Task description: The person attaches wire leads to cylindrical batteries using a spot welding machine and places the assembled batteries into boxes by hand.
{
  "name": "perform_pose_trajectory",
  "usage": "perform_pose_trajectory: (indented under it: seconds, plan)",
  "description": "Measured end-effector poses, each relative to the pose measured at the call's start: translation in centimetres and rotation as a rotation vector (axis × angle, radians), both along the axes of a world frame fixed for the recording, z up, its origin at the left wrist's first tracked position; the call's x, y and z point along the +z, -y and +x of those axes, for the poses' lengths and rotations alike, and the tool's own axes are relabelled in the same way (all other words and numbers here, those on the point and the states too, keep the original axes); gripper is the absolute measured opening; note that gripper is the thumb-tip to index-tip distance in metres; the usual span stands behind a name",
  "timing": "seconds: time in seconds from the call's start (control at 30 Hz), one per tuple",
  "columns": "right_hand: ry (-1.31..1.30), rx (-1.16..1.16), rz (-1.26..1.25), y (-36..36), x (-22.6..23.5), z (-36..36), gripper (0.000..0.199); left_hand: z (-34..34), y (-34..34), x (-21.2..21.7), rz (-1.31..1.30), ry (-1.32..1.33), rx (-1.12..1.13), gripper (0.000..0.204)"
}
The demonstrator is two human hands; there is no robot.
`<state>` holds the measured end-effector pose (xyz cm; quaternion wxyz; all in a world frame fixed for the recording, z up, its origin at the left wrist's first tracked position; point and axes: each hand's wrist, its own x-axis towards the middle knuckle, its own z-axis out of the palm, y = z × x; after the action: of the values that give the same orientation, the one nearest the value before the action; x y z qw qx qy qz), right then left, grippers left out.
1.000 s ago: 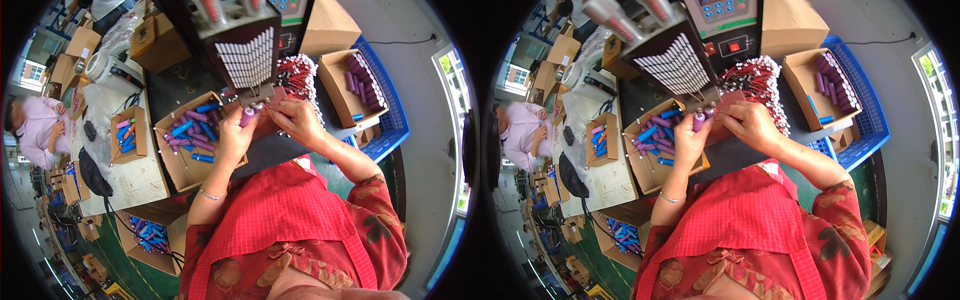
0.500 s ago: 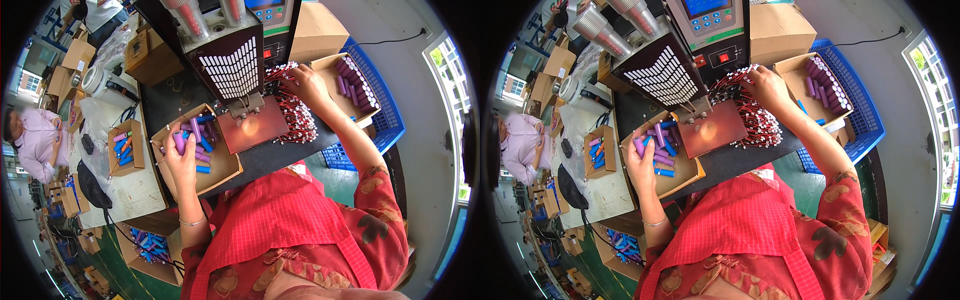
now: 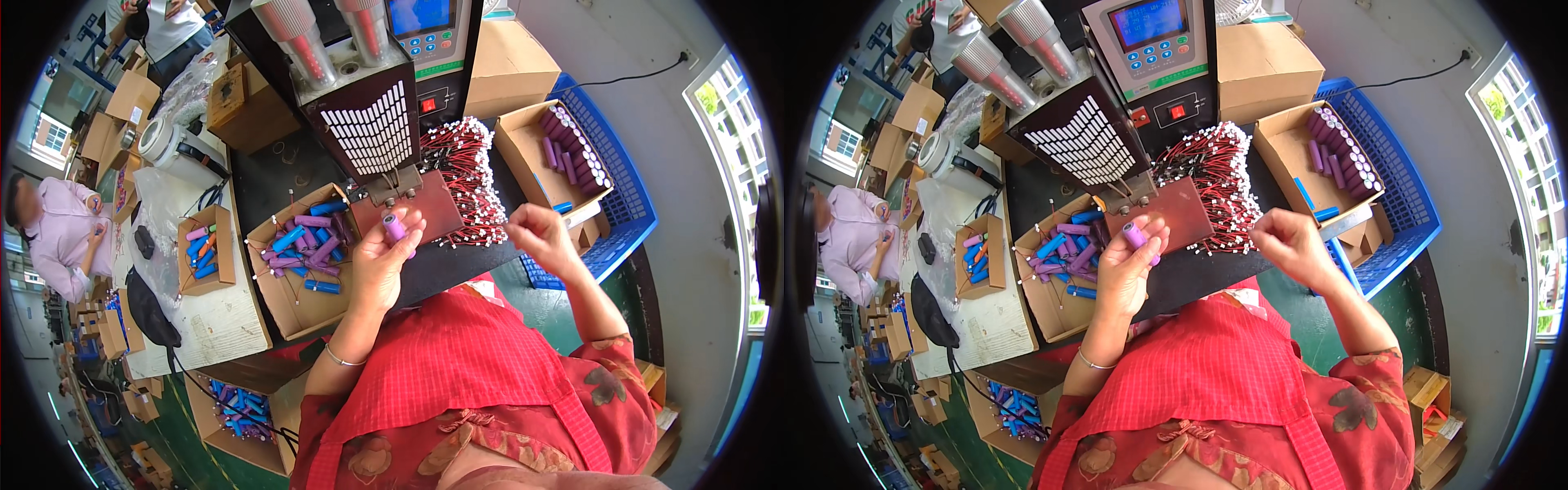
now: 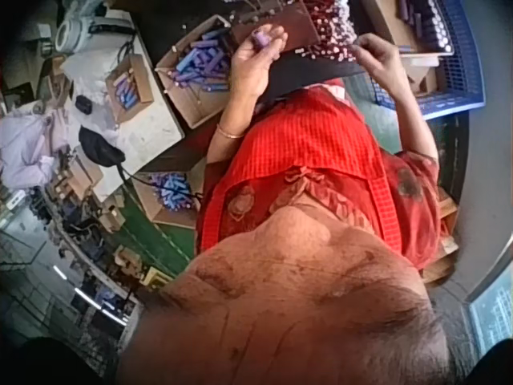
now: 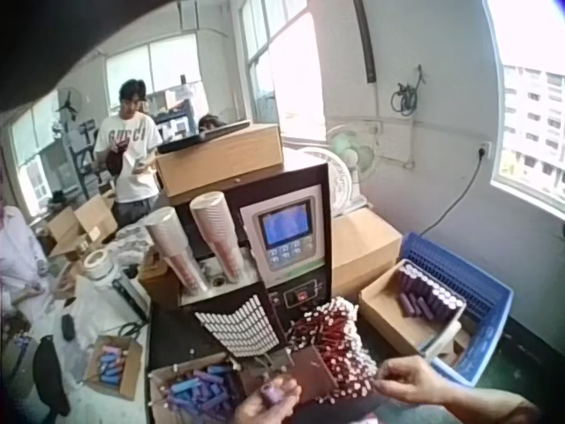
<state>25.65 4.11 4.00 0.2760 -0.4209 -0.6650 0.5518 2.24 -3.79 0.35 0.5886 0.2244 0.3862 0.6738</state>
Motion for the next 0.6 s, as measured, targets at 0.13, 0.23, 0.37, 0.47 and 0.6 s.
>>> perform_pose_trajectory:
  seconds: [0.13, 0.23, 0.37, 0.47, 0.6]
  plan:
    - [0.009, 0.153, 0.114, 2.3, -1.4, -1.2, 0.011, 0.6, -0.5, 1.0, -0.018, 0.035, 0.07, 0.032]
    - [0.073, 0.307, 0.151, 2.1, -1.9, -2.1, 0.011, 0.3, -0.2, 0.5, 0.018, -0.05, 0.024, 0.026]
    - [-0.055, 0.2, 0.347, 2.1, -0.9, -5.4, 0.034, 0.6, -0.2, 0.4, 0.005, -0.1, 0.083, 0.026]
    - [-0.12, 0.159, -0.091, 1.6, -1.6, -7.6, 0.018, 0.4, -0.3, -0.2, 0.0, -0.078, 0.037, 0.028]
    - [-0.171, 0.095, -0.104, -0.2, -1.6, -8.5, 0.017, -1.0, -1.4, -0.4, 0.109, -0.519, 0.135, 0.027]
